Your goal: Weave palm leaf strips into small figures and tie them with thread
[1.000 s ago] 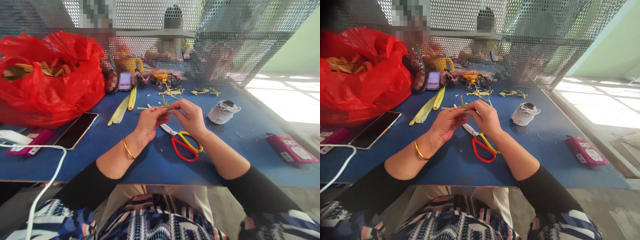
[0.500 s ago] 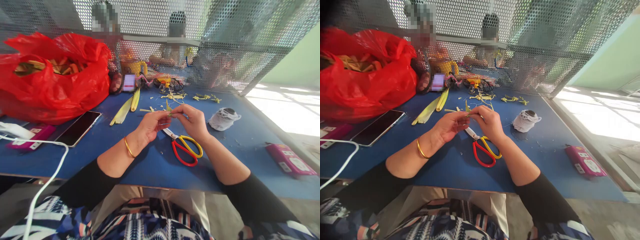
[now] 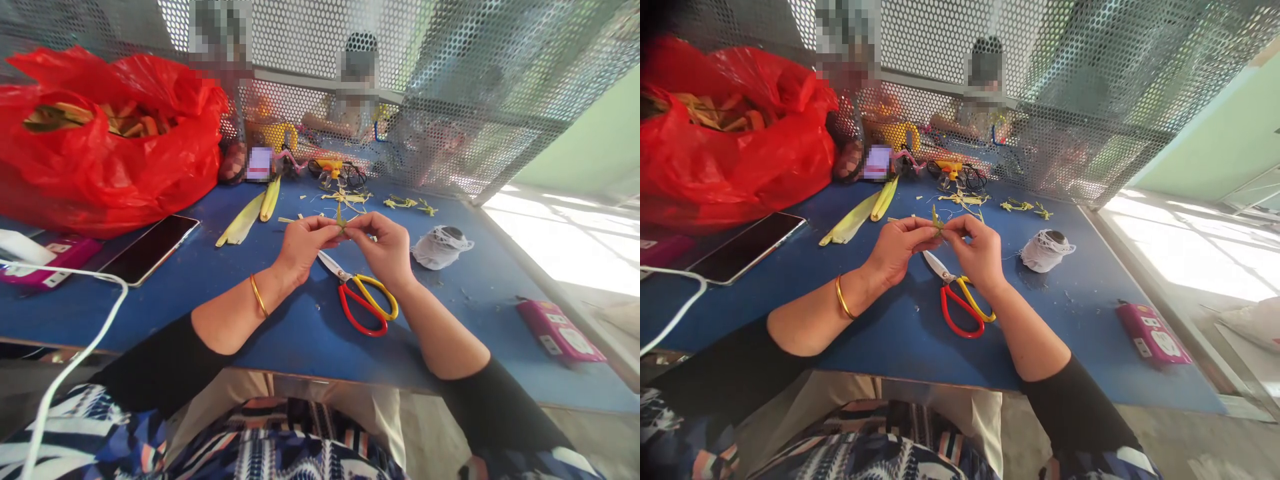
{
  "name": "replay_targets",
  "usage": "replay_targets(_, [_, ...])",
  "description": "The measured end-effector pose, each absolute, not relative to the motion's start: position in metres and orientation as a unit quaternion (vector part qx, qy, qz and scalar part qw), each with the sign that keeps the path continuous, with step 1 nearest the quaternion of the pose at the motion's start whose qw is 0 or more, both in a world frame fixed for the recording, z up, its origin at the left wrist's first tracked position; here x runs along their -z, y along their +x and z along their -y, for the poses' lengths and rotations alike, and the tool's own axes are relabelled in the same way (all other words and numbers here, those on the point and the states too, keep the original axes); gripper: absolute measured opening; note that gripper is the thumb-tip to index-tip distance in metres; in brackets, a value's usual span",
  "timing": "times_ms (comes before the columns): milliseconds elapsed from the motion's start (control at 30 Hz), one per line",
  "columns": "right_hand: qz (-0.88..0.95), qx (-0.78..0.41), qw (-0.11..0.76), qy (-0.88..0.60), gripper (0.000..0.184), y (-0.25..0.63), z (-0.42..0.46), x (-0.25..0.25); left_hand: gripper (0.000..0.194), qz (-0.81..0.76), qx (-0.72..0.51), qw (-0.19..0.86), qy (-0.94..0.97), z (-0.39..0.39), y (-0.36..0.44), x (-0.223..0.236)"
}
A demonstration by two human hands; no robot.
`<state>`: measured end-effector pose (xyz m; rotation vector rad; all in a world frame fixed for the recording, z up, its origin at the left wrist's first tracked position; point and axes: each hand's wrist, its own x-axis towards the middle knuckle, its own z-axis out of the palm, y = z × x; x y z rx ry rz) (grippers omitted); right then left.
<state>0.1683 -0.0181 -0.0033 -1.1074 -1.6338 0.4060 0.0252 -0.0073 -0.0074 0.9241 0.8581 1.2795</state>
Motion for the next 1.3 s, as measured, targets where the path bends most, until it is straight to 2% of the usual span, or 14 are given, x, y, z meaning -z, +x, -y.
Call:
replay_targets(400, [0.658, -0.205, 0.565, -0.453, 0.010, 0.1659, 0.0160, 0.0084, 0.008, -0.379, -0.549, 0.612, 0.425, 0.0092, 0.0272, 0.0071])
replay_targets(533, [0.717, -0.147, 0.531, -0.428, 0.003, 0.1680, 0.0172, 0.0092, 0.012, -0.395, -0.534, 0.647, 0.375, 0.0071, 0.0255, 0.0046])
replay_targets(667, [0.760, -0.078, 0.505, -0.402, 0.011, 0.1703, 0.0171, 0.0108, 0.012, -0.393, -0.519, 0.673, 0.351, 0.0062, 0.0240, 0.0034])
replay_targets(800, [0.748, -0.068, 0.513, -0.415, 0.011, 0.1696, 0.0167, 0.0118, 0.011, -0.380, -0.536, 0.668, 0.349, 0.0066, 0.0251, 0.0047])
replay_targets(1300, [0.636, -0.250, 0.567, -0.460, 0.009, 0.1656, 0.0154, 0.0069, 0.013, -0.361, -0.565, 0.586, 0.454, 0.0060, 0.0264, 0.0127])
